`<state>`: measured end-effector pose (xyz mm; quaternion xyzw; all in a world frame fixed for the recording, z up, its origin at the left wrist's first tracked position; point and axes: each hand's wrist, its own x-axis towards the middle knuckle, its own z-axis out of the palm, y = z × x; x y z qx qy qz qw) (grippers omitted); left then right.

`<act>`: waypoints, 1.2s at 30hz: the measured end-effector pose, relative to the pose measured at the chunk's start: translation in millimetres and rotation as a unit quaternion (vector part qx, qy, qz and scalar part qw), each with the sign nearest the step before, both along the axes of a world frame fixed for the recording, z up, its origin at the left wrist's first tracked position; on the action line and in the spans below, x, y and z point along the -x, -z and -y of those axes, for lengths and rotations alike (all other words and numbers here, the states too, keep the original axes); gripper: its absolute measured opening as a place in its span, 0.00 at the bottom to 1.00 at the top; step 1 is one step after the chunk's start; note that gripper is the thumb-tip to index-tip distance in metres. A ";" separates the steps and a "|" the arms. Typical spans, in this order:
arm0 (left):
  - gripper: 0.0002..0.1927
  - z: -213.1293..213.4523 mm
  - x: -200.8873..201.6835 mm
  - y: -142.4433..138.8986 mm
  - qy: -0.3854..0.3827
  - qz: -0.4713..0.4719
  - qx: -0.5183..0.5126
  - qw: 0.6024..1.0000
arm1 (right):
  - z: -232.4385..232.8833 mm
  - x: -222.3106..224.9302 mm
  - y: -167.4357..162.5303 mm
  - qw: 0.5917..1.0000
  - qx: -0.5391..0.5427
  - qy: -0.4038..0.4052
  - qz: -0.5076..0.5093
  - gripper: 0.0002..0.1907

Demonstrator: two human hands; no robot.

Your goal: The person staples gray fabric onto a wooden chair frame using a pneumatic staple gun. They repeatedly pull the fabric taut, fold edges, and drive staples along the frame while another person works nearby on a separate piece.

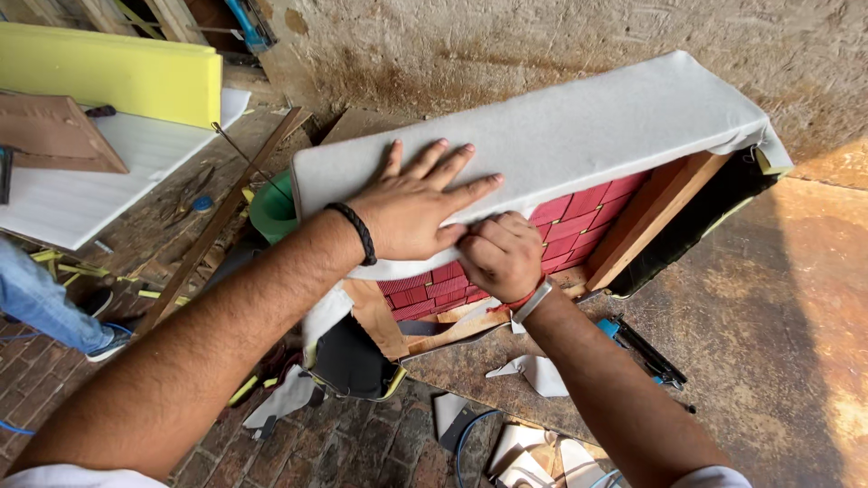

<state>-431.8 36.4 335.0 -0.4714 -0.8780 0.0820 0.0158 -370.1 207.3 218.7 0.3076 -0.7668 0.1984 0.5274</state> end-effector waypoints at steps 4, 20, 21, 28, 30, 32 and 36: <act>0.43 -10.0 -5.2 -6.1 -0.031 -0.013 0.006 0.999 | -33.9 6.7 84.7 0.984 0.078 0.040 0.154 0.10; 0.41 -11.2 -10.6 -0.3 -0.005 -0.072 0.028 0.997 | -210.0 -81.9 292.4 0.535 0.224 0.308 0.754 0.45; 0.38 -11.3 -11.7 0.7 -0.001 -0.079 0.027 0.996 | -200.5 -82.6 278.6 0.525 0.260 0.268 0.765 0.41; 0.33 -11.2 -14.9 8.6 0.018 -0.140 0.017 0.990 | -102.2 -107.8 159.1 0.427 0.595 -0.190 0.654 0.22; 0.32 -10.7 -15.8 10.3 0.020 -0.149 0.019 0.988 | -69.7 -105.5 137.9 0.350 0.679 -0.412 0.497 0.22; 0.30 -10.7 -18.1 12.4 0.014 -0.153 0.016 0.988 | -38.7 -88.2 127.4 0.230 0.669 -0.596 0.379 0.21; 0.27 -12.0 -22.7 14.4 0.009 -0.157 0.009 0.988 | -4.6 -69.2 121.7 0.091 0.682 -0.682 0.248 0.12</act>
